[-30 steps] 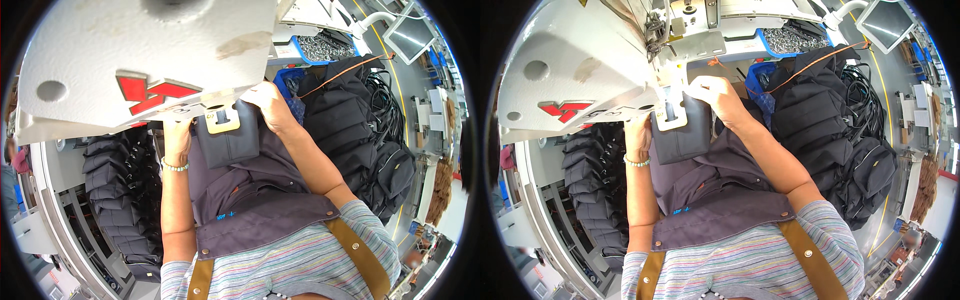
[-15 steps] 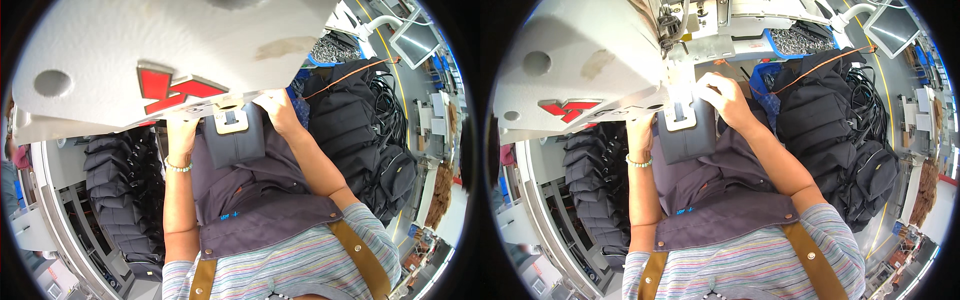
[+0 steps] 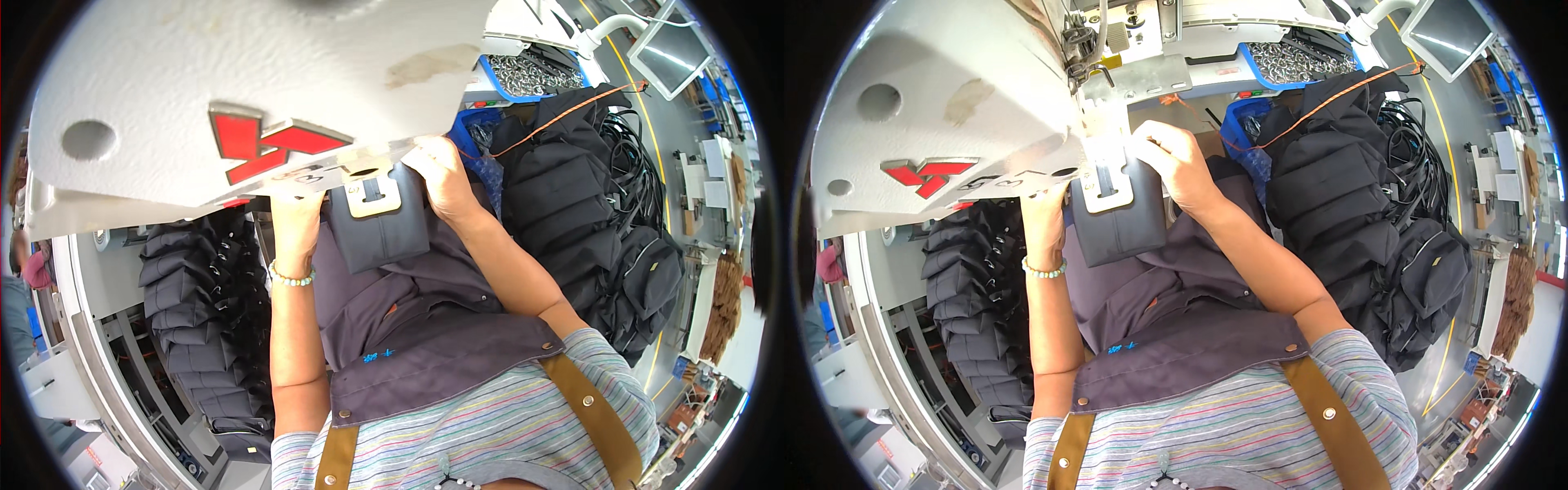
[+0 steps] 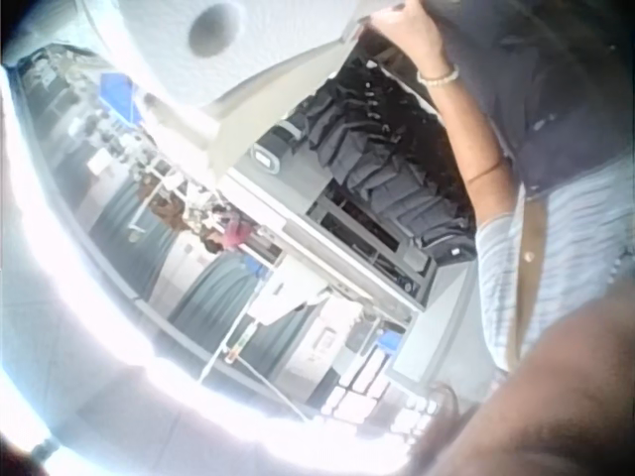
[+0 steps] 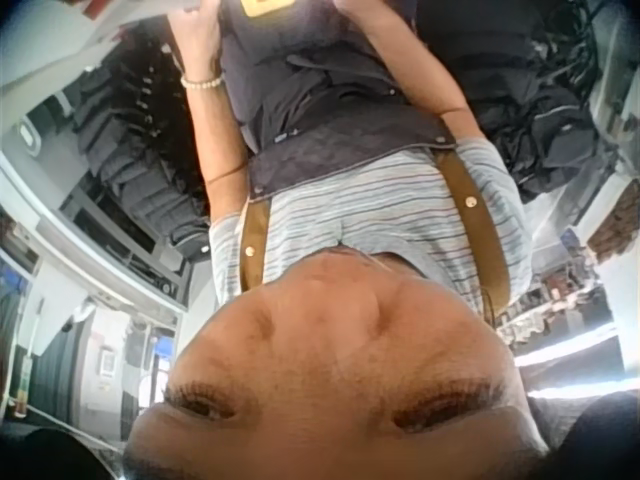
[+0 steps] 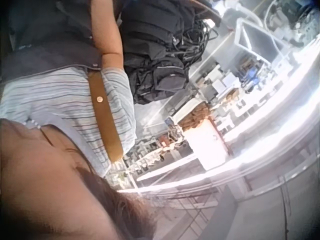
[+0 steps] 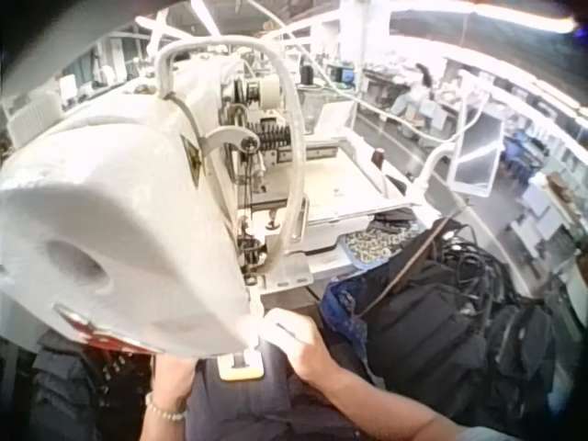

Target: The person sews and assembles fabric components of black pouches, including labels and zippers, using an industrial sewing machine.

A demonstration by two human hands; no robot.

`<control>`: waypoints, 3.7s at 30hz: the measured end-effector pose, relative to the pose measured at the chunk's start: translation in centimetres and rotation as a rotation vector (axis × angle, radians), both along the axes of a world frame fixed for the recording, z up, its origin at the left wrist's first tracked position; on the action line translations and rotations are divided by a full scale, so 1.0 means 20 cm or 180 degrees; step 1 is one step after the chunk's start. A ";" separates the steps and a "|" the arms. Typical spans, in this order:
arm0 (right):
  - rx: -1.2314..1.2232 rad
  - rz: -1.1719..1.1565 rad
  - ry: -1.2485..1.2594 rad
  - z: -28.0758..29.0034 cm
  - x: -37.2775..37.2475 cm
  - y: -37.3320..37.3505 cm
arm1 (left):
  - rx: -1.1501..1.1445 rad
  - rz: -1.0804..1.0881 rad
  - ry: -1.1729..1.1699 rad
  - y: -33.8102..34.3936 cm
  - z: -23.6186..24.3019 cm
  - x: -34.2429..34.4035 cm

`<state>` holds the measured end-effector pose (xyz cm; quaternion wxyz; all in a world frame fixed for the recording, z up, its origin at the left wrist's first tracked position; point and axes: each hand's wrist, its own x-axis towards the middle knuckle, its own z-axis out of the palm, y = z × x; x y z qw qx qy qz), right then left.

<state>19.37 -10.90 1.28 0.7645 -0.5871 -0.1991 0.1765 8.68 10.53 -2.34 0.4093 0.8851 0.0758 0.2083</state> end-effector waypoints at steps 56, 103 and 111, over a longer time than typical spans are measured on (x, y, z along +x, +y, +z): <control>-0.0104 -0.0615 -0.0284 -0.04 -0.09 0.07 | -0.0676 -0.0094 -0.0298 -0.36 0.27 -0.20; 0.0181 0.1264 -0.0803 0.41 -0.42 -0.21 | -0.2496 -0.1359 -0.0749 -0.23 0.50 -0.50; 0.0317 0.0805 -0.0752 0.35 -0.44 -0.20 | 0.0856 0.0826 -0.1632 -0.28 0.35 -0.29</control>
